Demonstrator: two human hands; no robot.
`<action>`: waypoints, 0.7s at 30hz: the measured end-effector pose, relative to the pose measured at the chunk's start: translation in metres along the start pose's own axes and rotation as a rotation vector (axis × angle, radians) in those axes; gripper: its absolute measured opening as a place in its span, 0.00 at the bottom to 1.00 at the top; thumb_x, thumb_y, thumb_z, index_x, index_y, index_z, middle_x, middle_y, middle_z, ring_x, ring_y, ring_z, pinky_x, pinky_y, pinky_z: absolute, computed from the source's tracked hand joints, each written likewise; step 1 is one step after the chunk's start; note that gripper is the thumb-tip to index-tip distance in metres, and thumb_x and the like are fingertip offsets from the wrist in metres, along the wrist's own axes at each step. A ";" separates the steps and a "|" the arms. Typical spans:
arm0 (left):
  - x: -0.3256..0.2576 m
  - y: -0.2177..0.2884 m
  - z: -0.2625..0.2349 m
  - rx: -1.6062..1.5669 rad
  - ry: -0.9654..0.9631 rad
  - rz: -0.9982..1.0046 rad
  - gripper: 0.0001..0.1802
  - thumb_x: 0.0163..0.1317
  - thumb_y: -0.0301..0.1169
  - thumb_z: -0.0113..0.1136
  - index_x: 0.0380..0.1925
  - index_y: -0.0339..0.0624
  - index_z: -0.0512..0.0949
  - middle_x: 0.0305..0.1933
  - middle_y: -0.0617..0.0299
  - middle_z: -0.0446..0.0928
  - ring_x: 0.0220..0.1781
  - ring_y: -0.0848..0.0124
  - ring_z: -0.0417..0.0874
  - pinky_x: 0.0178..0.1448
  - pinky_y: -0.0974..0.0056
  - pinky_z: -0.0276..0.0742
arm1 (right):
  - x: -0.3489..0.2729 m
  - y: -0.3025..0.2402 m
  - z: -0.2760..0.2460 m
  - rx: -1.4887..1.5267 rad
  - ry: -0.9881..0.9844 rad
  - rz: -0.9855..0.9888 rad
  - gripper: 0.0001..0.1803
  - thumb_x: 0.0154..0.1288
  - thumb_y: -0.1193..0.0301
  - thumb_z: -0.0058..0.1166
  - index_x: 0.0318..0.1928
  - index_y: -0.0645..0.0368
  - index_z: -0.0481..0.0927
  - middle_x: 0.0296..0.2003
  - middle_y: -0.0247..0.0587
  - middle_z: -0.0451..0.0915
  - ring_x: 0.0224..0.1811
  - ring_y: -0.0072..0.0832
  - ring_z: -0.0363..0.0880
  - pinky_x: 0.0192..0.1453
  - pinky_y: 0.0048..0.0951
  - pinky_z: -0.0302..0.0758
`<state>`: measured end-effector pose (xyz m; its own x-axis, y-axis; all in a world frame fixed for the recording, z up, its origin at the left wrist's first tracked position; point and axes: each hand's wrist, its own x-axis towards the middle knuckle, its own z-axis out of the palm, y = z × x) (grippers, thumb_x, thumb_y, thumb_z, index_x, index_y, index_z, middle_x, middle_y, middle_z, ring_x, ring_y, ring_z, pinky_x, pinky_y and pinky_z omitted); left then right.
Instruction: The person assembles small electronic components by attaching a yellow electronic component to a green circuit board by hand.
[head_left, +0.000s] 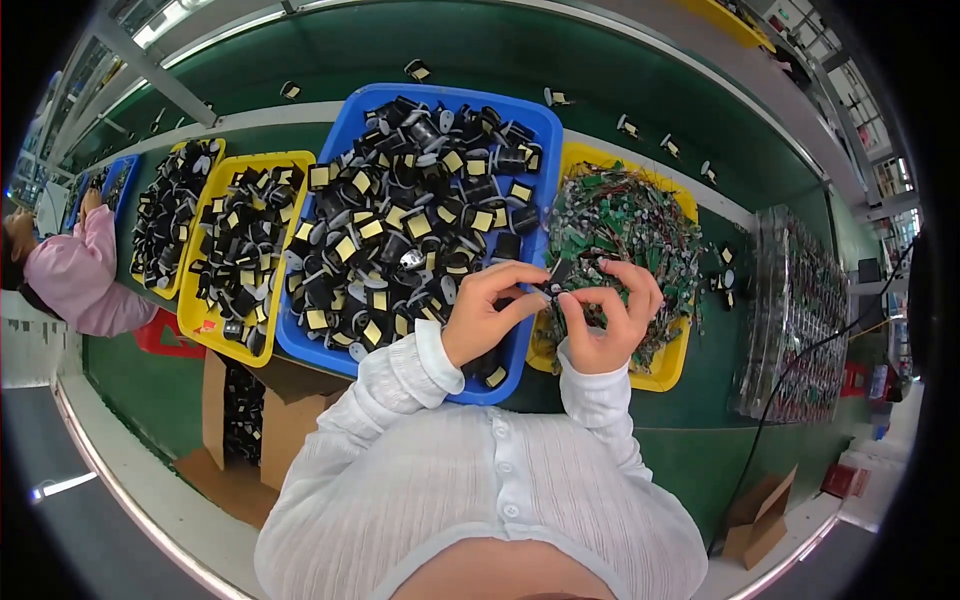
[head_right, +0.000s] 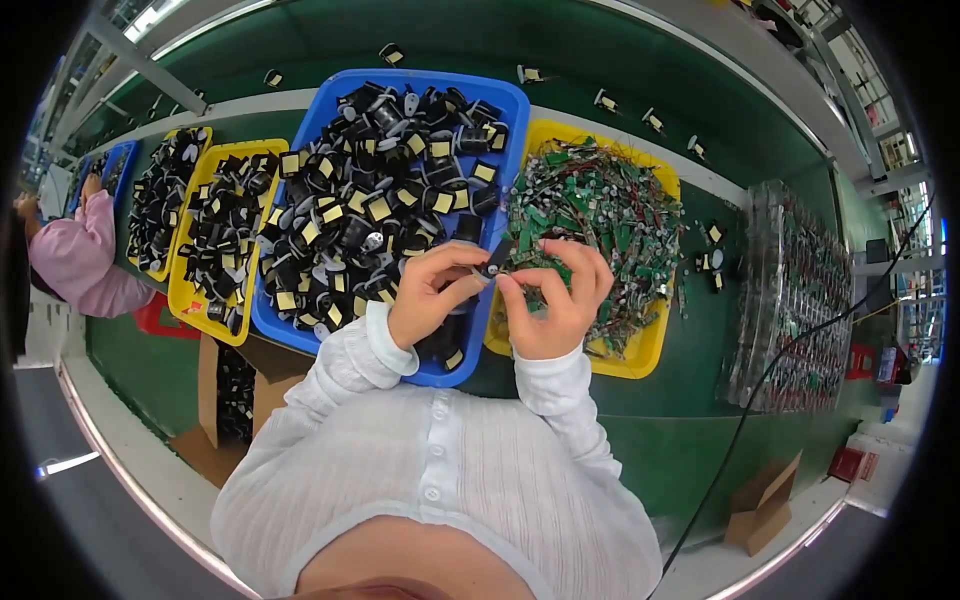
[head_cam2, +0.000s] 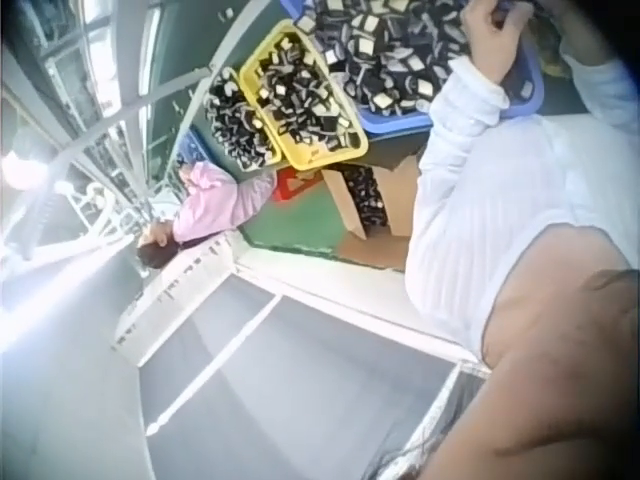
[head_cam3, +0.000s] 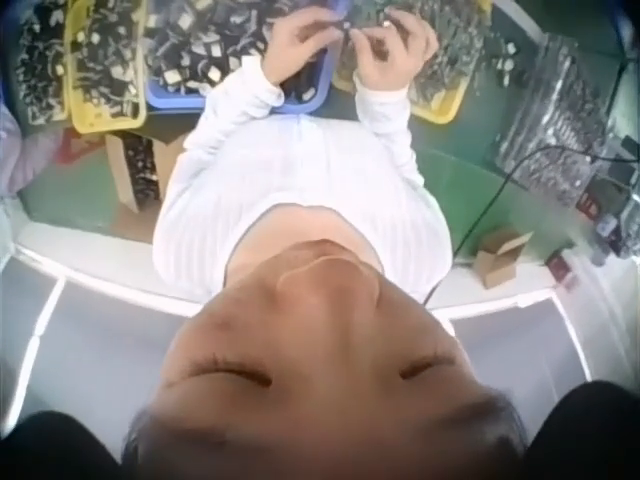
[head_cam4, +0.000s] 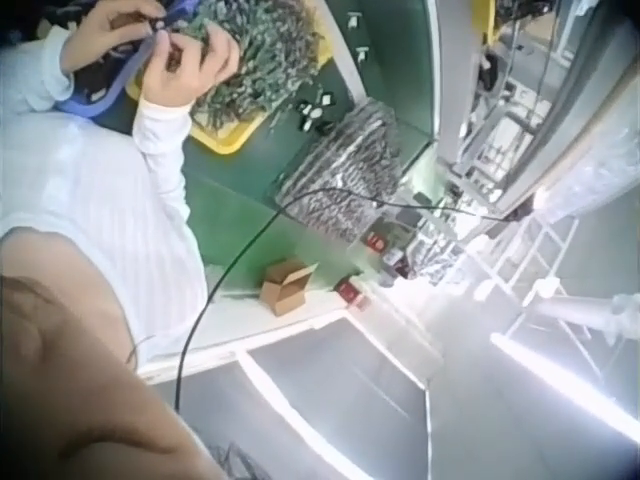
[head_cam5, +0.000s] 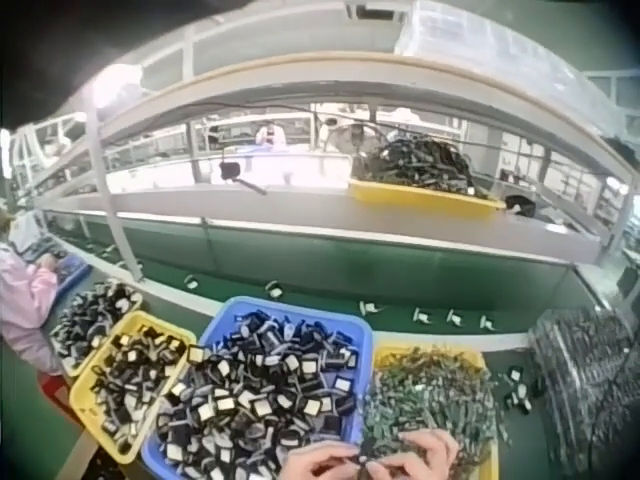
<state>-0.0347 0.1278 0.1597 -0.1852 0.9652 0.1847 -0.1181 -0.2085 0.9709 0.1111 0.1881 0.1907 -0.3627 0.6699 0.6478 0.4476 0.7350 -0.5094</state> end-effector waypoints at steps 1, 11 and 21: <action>0.000 0.000 0.001 -0.001 -0.002 -0.003 0.13 0.52 0.18 0.56 0.40 0.31 0.74 0.45 0.55 0.72 0.43 0.71 0.75 0.47 0.70 0.73 | 0.000 -0.002 -0.001 -0.002 -0.001 0.003 0.08 0.38 0.72 0.65 0.20 0.54 0.77 0.46 0.39 0.70 0.51 0.40 0.61 0.55 0.39 0.58; -0.001 0.007 0.002 0.275 0.082 0.175 0.13 0.47 0.19 0.59 0.36 0.32 0.76 0.40 0.53 0.75 0.39 0.69 0.78 0.42 0.69 0.75 | 0.004 -0.002 -0.004 -0.020 -0.057 -0.070 0.06 0.44 0.73 0.61 0.23 0.55 0.76 0.41 0.40 0.76 0.50 0.36 0.68 0.66 0.48 0.45; -0.007 -0.001 0.006 0.047 0.048 0.030 0.12 0.54 0.20 0.55 0.40 0.35 0.73 0.47 0.54 0.73 0.45 0.70 0.76 0.48 0.67 0.72 | -0.008 0.015 0.004 0.655 -0.050 0.412 0.02 0.56 0.79 0.51 0.31 0.62 0.72 0.30 0.40 0.77 0.33 0.22 0.74 0.45 0.23 0.68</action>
<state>-0.0272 0.1218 0.1584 -0.2343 0.9498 0.2072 -0.0658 -0.2281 0.9714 0.1172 0.1943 0.1759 -0.3154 0.8953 0.3145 -0.0144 0.3269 -0.9450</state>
